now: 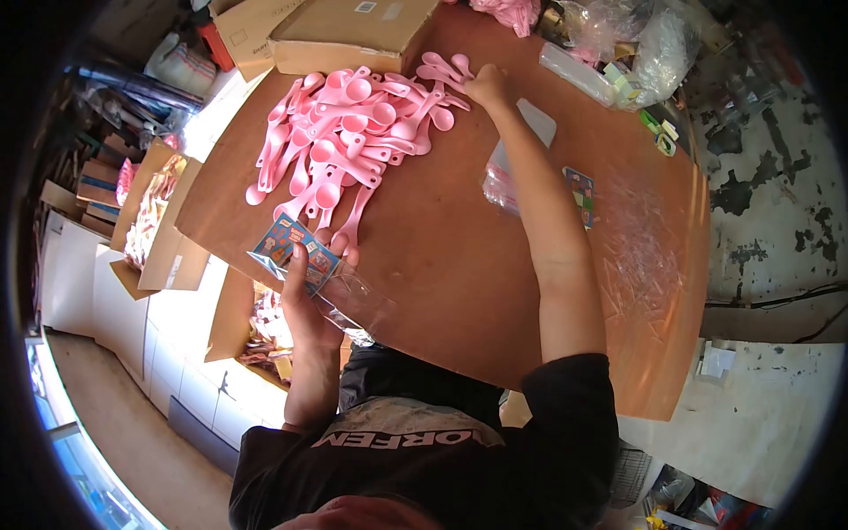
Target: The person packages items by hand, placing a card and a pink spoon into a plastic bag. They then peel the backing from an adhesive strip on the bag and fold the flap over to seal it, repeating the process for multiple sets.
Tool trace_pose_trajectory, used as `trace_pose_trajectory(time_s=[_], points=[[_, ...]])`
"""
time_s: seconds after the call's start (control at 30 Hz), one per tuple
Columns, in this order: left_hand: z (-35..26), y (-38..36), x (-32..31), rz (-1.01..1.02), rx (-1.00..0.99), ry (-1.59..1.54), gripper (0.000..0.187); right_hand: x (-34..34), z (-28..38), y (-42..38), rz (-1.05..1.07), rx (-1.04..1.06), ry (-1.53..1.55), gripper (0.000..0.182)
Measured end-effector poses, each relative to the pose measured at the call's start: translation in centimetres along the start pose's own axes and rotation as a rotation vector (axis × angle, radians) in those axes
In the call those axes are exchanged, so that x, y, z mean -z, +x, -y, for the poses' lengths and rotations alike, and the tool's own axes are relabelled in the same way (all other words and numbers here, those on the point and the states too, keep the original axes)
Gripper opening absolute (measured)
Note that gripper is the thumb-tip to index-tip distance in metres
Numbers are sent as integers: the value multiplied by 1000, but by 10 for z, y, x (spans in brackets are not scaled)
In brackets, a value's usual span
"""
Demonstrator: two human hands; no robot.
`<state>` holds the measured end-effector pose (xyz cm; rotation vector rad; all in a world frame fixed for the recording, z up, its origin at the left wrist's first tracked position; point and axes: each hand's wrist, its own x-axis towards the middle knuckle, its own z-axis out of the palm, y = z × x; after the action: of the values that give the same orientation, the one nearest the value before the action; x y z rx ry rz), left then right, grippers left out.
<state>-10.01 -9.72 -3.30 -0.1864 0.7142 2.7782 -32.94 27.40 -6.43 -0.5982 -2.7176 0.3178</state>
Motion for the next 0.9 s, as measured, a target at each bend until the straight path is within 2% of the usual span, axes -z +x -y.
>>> trace_pose_trajectory(time_s=[0.03,0.1,0.17,0.23,0.3,0.37,0.5,0.57,0.63,0.77,0.83,0.9], points=[[0,-1,0,-14,13,-1,37,-1,3,0,55,-32,-71,32],[2,2,0,-36,25,18,43,10,10,-9,1,-15,-54,22],[2,2,-4,-53,52,42,48,20,-1,-21,-196,62,72,18],[4,5,-2,-34,82,14,50,49,-3,-47,-287,212,264,18],[7,4,-6,-17,84,0,51,97,7,-97,-5,41,629,19],[10,4,-7,-17,106,-17,50,139,9,-152,77,44,705,22],[22,8,-3,2,178,-49,46,201,1,-260,235,-203,1073,26],[28,9,-4,22,162,-126,44,218,2,-315,200,-235,1086,26],[32,8,-8,7,168,-138,41,218,-1,-358,80,13,940,25],[40,5,-16,14,128,-170,43,200,-7,-407,-63,225,721,19],[45,2,-18,60,142,-135,47,185,-5,-419,-120,234,744,17],[51,-4,-24,75,158,-105,50,178,1,-425,-175,130,797,17]])
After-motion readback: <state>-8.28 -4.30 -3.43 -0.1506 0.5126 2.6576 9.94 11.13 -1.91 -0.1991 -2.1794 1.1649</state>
